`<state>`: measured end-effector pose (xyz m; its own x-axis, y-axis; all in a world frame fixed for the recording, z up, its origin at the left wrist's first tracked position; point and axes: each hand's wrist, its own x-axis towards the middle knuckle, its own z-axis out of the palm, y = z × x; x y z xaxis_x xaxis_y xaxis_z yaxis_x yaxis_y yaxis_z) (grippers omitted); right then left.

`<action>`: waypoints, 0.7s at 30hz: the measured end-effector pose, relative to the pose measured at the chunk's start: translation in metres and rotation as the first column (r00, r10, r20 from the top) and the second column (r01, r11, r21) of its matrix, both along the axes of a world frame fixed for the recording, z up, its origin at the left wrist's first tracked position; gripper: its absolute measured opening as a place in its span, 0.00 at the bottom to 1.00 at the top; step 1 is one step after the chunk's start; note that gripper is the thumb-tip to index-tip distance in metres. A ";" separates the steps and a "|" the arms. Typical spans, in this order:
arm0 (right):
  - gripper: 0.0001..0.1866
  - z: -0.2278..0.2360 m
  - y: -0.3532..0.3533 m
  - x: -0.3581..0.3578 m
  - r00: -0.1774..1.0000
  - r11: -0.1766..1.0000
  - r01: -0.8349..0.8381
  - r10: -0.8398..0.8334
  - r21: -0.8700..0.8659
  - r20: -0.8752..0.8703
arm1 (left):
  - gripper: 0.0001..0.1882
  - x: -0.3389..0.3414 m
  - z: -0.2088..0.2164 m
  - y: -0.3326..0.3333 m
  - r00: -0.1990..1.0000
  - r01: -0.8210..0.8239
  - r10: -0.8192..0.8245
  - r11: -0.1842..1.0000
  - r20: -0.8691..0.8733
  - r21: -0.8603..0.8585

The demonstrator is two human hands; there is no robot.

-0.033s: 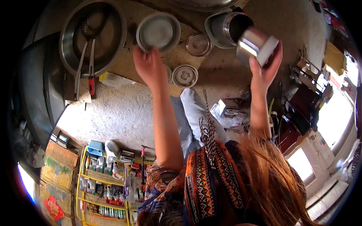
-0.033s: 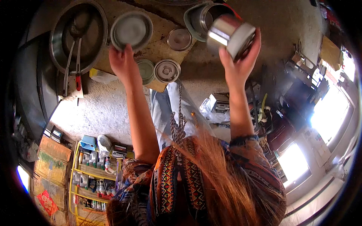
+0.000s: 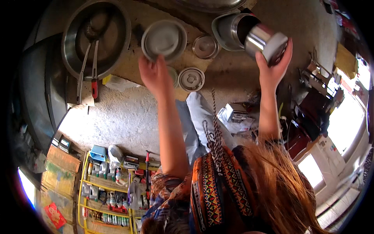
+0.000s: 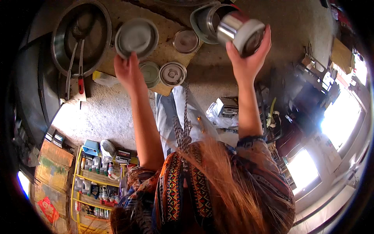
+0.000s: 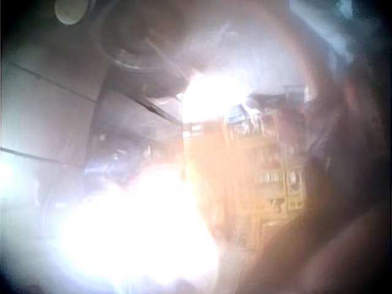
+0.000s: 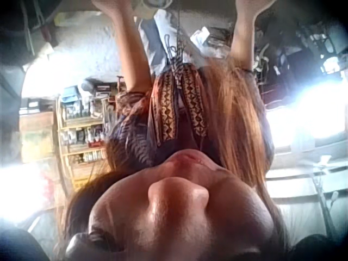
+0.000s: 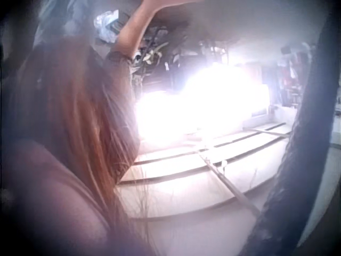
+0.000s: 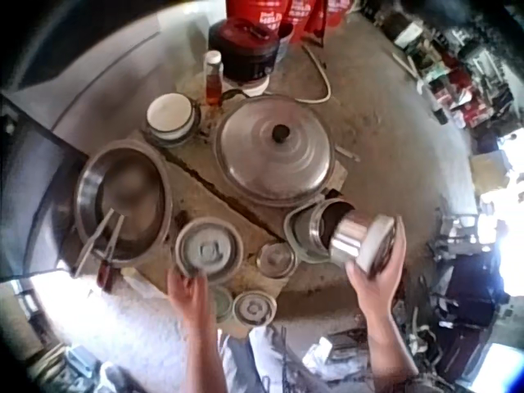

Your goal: The person retrieves a stainless steel container from a shelf and proceeds to assemble it with various lids and components on a workbench. They handle multiple parts, including a thermos, bowls, and lids, attempting to fit them together.

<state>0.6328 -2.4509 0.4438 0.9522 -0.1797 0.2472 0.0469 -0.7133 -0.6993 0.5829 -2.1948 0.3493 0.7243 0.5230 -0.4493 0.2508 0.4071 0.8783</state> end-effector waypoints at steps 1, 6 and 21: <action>0.53 -0.009 -0.005 0.026 0.998 0.923 -0.017 0.039 -0.384 0.049 | 0.15 -0.021 0.004 0.002 1.000 -0.013 0.012 0.999 -0.011 -0.044; 0.55 -0.029 -0.001 0.041 0.994 0.866 -0.058 0.002 -0.497 -0.113 | 0.17 -0.077 0.014 0.018 0.985 -0.113 0.092 0.984 -0.149 -0.140; 0.18 -0.039 0.061 -0.052 0.889 0.919 -0.394 0.381 -0.002 -0.254 | 0.22 -0.161 0.021 0.027 0.979 -0.201 0.172 0.861 -0.105 -0.467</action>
